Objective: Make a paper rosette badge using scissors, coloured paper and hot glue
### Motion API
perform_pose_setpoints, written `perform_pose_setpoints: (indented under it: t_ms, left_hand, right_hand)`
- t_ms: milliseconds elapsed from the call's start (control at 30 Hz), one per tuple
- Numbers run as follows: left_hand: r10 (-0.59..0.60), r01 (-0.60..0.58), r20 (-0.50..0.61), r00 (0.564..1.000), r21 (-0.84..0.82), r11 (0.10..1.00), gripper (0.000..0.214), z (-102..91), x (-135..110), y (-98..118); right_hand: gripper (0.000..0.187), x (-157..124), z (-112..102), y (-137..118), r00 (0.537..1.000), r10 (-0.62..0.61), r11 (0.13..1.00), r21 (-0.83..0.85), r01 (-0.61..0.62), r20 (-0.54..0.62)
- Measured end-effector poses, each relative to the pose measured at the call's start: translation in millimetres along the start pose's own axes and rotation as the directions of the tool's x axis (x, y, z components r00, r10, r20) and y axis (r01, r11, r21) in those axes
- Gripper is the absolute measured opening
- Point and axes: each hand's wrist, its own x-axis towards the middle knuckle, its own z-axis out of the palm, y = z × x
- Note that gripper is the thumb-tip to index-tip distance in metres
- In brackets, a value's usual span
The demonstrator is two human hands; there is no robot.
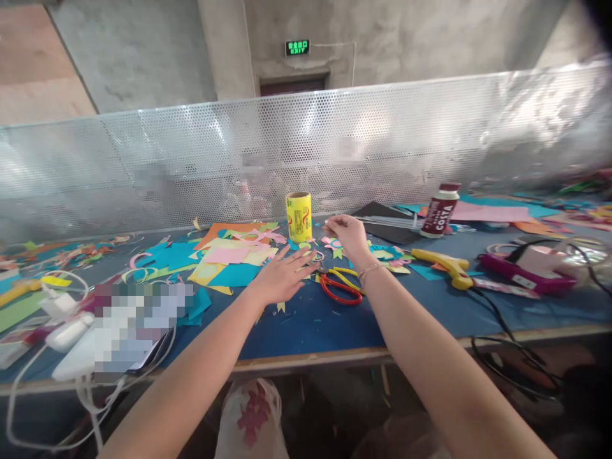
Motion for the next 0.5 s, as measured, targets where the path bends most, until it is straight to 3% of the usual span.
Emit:
perform_pose_setpoints:
  t_ms: [133, 333, 433, 500]
  left_hand:
    - [0.012, -0.021, 0.102, 0.995, 0.083, 0.996, 0.049, 1.7, -0.9, -1.2]
    - [-0.182, 0.151, 0.201, 0.962, 0.16, 0.976, 0.046, -1.4, -1.6, 2.6]
    - [-0.28, 0.304, 0.258, 0.925, -0.057, 0.951, 0.046, -15.1, 1.2, 16.2]
    - [-0.261, 0.405, 0.399, 0.879, -0.338, 0.849, 0.049, -35.2, -0.6, 30.1]
  right_hand:
    - [0.017, 0.8, -1.2, -6.8, 1.0, -0.002, 0.988, 0.152, 0.005, -0.015]
    - [0.026, 5.8, -8.5, -15.1, 0.994, -0.098, 0.933, 0.343, 0.111, -0.053]
    - [0.025, 10.7, -17.7, -16.5, 0.988, -0.1, 0.916, 0.378, 0.138, -0.117]
    - [0.024, 13.4, -23.3, -15.7, 0.988, -0.087, 0.923, 0.362, 0.129, -0.128]
